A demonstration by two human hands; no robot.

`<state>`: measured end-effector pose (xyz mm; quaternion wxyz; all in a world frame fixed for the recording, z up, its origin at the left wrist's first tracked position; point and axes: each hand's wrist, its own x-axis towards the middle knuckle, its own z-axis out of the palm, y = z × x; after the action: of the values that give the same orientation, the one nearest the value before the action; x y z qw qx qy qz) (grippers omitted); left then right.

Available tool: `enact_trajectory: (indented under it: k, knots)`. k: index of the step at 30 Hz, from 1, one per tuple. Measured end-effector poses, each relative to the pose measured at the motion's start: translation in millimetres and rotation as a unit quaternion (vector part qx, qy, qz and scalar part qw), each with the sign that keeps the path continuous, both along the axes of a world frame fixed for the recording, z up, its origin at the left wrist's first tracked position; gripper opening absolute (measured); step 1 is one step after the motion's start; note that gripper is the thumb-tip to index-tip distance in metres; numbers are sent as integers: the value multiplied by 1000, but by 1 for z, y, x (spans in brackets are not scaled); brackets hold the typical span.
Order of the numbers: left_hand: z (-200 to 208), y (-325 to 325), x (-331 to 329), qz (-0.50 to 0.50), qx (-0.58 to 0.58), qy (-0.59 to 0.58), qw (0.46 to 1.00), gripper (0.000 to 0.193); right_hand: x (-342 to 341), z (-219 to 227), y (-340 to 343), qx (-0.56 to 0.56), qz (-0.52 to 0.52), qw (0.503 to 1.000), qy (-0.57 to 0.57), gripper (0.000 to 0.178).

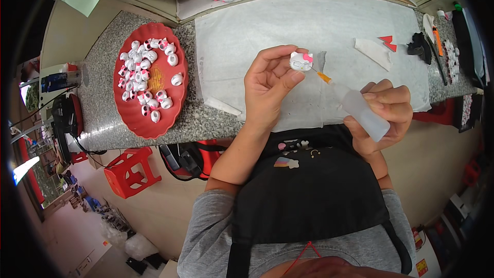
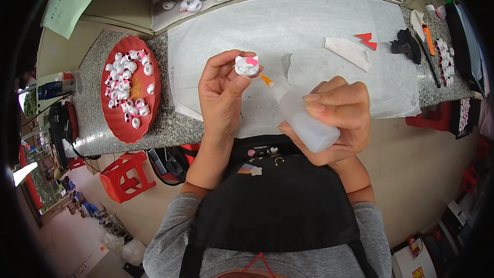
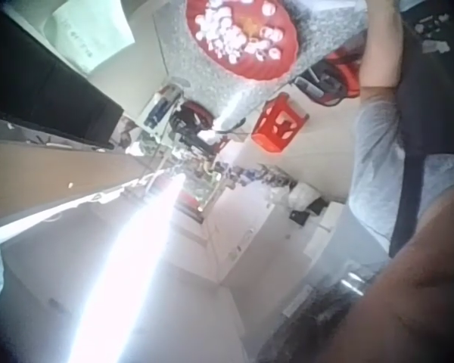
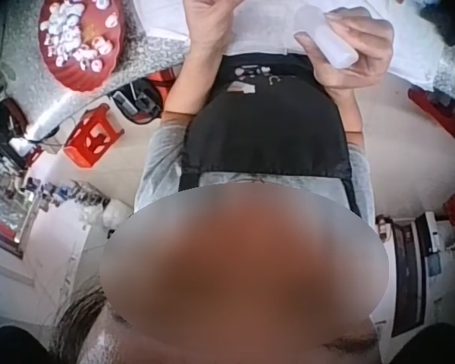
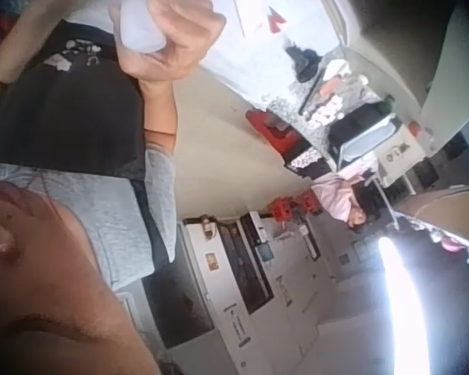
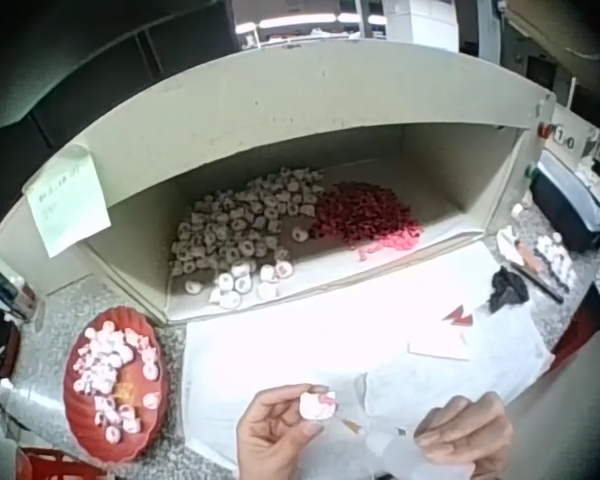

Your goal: Applying glue and attaching small pink bows to white Hello Kitty heads.

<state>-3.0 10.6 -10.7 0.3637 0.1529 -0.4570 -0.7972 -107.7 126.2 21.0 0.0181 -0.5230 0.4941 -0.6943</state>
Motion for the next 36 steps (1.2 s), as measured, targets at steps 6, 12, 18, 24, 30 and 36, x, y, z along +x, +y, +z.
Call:
enact_trajectory:
  k: [6, 12, 18, 24, 30, 36]
  knots:
    - [0, 0, 0, -14, 13, 15, 1000, 33, 1, 0, -2, 0, 3, 1000, -7, 45]
    - [0, 0, 0, -5, 8, 9, 1000, 34, 0, 0, -3, 0, -5, 1000, -6, 45]
    - [-1, -1, 1, 6, 8, 13, 1000, 34, 0, -2, -1, 11, -7, 1000, -6, 45]
    - [0, 1, 0, 1, -3, 8, 1000, 34, 1, 1, -4, 12, -3, 1000, -12, 44]
    - [1, 1, 0, 5, -11, -8, 1000, 35, 1, 0, -4, -1, -4, 1000, -11, 45]
    - [-4, 1, 0, 18, -78, -16, 997, 33, 7, 0, -5, 28, -48, 998, -15, 35]
